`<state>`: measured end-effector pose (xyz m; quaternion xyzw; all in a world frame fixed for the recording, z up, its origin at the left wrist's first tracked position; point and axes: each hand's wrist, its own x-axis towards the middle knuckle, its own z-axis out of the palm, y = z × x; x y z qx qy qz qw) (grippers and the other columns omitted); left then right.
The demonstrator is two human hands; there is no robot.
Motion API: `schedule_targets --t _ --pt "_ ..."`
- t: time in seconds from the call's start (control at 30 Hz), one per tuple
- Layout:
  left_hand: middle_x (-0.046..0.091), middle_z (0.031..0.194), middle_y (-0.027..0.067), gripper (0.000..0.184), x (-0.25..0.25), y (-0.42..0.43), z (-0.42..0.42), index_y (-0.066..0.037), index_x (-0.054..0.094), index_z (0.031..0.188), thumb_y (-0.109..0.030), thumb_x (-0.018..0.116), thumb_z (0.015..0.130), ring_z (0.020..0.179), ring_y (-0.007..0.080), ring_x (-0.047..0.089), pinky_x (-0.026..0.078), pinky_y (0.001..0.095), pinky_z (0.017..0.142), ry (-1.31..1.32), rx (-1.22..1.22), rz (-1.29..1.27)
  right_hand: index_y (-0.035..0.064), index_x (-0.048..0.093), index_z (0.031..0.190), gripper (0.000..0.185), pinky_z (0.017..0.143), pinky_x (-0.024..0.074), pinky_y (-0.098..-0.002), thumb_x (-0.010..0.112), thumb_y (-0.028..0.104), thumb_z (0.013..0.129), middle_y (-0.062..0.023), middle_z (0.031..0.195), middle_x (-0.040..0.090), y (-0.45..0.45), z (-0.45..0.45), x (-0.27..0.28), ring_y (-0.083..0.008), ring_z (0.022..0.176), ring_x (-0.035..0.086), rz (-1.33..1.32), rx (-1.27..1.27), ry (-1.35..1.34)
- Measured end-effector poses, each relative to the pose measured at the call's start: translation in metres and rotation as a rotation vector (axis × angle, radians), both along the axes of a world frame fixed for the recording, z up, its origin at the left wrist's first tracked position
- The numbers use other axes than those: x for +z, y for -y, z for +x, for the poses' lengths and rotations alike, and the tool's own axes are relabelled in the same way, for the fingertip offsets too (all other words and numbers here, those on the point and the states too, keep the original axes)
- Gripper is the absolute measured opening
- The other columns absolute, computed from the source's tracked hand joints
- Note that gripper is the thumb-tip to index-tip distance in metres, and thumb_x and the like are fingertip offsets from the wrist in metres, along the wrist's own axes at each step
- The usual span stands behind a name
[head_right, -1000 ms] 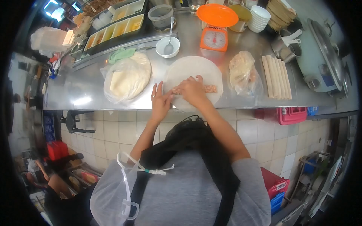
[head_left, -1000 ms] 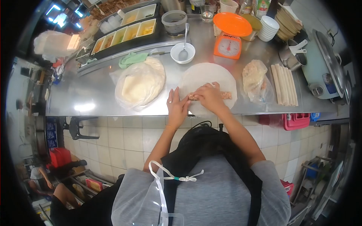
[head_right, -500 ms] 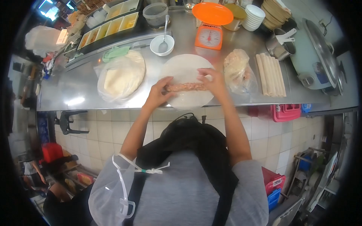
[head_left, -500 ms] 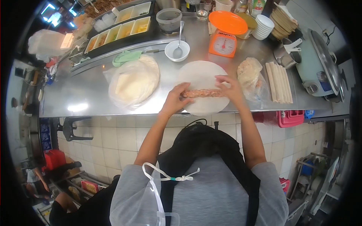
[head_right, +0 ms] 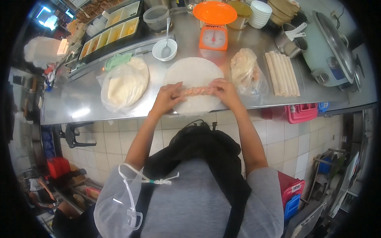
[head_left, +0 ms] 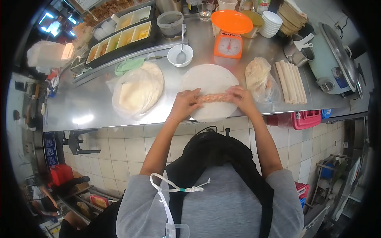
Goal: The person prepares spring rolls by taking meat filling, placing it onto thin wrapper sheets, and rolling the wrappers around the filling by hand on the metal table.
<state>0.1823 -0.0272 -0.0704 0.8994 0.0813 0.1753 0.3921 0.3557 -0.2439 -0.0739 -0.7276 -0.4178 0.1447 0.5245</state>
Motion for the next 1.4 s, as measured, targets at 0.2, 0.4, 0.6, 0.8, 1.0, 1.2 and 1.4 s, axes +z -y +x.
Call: schedule_targets --t 0.2,0.4,0.6,0.8,1.0,1.2,1.4 --pt "0.068 0.095 0.0088 0.06 -0.01 0.037 0.036 -0.003 0.052 0.126 -0.021 0.073 0.073 0.093 0.0262 0.061 0.037 0.0413 0.093 -0.034 -0.068 0.236 -0.0003 0.068 0.1 0.033 0.081 0.0457 -0.0325 0.073 0.003 0.068 -0.01 0.094 0.06 0.001 0.0 0.005 -0.0252 0.092 0.056 -0.192 0.087 0.134" --pt "0.069 0.097 0.009 0.055 -0.003 0.052 0.053 0.0 0.054 0.124 -0.017 0.071 0.074 0.09 0.027 0.06 0.038 0.0406 0.094 -0.104 -0.065 0.2 0.0002 0.068 0.098 0.026 0.079 0.0456 -0.0334 0.069 0.003 0.073 -0.0089 0.093 0.06 0.002 0.0 0.005 -0.0261 0.09 0.055 -0.128 0.095 0.136" --pt "0.066 0.087 0.014 0.059 -0.015 0.057 0.059 -0.002 0.052 0.125 -0.017 0.072 0.072 0.089 0.0296 0.06 0.039 0.0437 0.094 0.007 -0.08 0.193 0.0002 0.068 0.1 0.028 0.078 0.0458 -0.0333 0.07 0.006 0.073 -0.0095 0.095 0.059 -0.001 0.005 -0.018 -0.0258 0.089 0.055 -0.131 0.049 0.077" --pt "0.064 0.114 0.0161 0.056 -0.008 0.021 0.055 -0.006 0.05 0.132 -0.026 0.065 0.082 0.109 0.0292 0.057 0.033 0.0428 0.102 -0.151 -0.224 0.074 0.0004 0.066 0.106 0.031 0.08 0.0465 -0.0345 0.069 0.012 0.078 -0.0127 0.103 0.06 -0.004 0.005 0.008 -0.0261 0.096 0.057 -0.265 0.111 0.075" --pt "0.051 0.133 0.0163 0.064 0.015 -0.026 0.065 -0.012 0.046 0.137 -0.057 0.038 0.092 0.123 0.0285 0.049 0.032 0.0458 0.103 -0.444 -0.169 0.276 -0.0004 0.064 0.111 0.044 0.092 0.0423 -0.0449 0.062 0.035 0.085 -0.0176 0.12 0.059 -0.056 0.005 -0.024 -0.0288 0.108 0.059 -0.318 -0.037 0.587" --pt "0.055 0.125 0.009 0.047 0.03 -0.044 0.095 -0.017 0.055 0.122 -0.041 0.061 0.082 0.107 0.0294 0.056 0.038 0.0475 0.092 -0.802 -0.206 0.486 0.0059 0.063 0.112 0.043 0.093 0.0358 -0.0479 0.065 0.038 0.083 -0.0174 0.109 0.062 -0.105 0.021 0.074 -0.0267 0.101 0.059 -0.981 0.232 0.659" --pt "0.061 0.097 0.0104 0.038 0.027 -0.007 0.06 -0.012 0.056 0.107 -0.011 0.07 0.072 0.09 0.0308 0.06 0.045 0.0412 0.077 -0.134 0.05 0.562 0.0049 0.068 0.09 0.024 0.084 0.0414 -0.0401 0.072 0.024 0.076 -0.0126 0.083 0.063 -0.08 0.028 0.028 -0.0247 0.084 0.061 -0.438 -0.235 0.837"
